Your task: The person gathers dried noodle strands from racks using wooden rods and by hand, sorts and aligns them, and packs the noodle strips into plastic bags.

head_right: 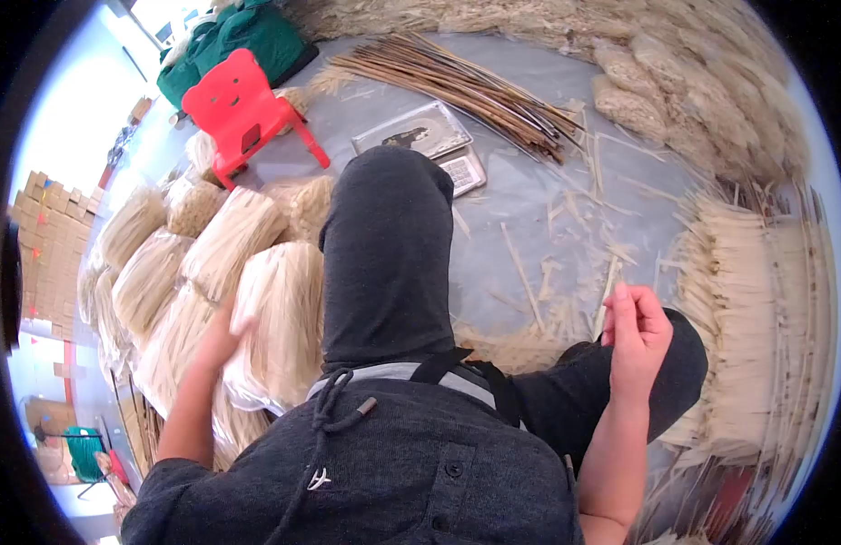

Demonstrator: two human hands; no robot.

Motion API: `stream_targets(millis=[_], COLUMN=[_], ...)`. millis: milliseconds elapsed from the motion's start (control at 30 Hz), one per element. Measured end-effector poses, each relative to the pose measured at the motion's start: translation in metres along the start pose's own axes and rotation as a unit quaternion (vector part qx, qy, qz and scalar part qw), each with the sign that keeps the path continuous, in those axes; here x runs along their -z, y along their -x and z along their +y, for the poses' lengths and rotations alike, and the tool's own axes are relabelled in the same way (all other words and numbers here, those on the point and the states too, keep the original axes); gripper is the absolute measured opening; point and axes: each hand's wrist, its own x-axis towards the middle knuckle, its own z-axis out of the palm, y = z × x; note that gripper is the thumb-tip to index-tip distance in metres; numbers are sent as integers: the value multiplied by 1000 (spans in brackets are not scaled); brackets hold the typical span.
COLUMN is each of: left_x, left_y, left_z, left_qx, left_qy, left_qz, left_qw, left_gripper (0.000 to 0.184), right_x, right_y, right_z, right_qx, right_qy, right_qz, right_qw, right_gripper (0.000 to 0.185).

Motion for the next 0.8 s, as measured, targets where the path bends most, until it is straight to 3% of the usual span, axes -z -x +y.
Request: stream_targets(millis=[33, 100, 133, 200, 267, 500, 533, 567, 633, 700, 800], left_x=[-46, -55, -68, -110, -126, -92, -84, -82, -32, 19, 49], left_y=[-15, 30, 24, 6, 6, -15, -36, -51, -59, -37, -20], left_z=[-7, 89, 83, 57, 37, 63, 60, 60, 126, 209, 308], left_qx=[-44, 89, 69, 44, 14, 35, -77, -184, -301, -361, -517], left_qy=[-13, -203, -212, -226, -217, -231, -125, -10, 146, 210, 286], left_qz=[-43, -118, -123, -12, 51, -21, 82, 179, 229, 271, 185], left_qw=[998, 968, 967, 973, 975, 972, 986, 966, 914, 867, 785], left_gripper=[94, 108, 108, 115, 116, 105, 94, 82, 58, 44, 34], right_x=[1, -3, -4, 0, 5, 44, 58, 73, 104, 126, 134], right_y=[2, 4, 5, 6, 7, 9, 8, 7, 5, 8, 14], right_z=[1, 2, 4, 4, 7, -23, -28, -31, -32, -32, -39], right_qx=[-11, -27, -41, -51, -45, -8, -1, 5, 3, -24, -63], right_qy=[6, 13, 26, 49, 49, 46, 69, 93, 187, 228, 260], right_qz=[-8, 12, 11, 11, 7, 94, 114, 132, 158, 157, 116], right_qw=[1000, 999, 999, 997, 998, 994, 991, 987, 970, 961, 956], right_gripper=[22, 21, 21, 20, 19, 21, 20, 20, 19, 19, 20])
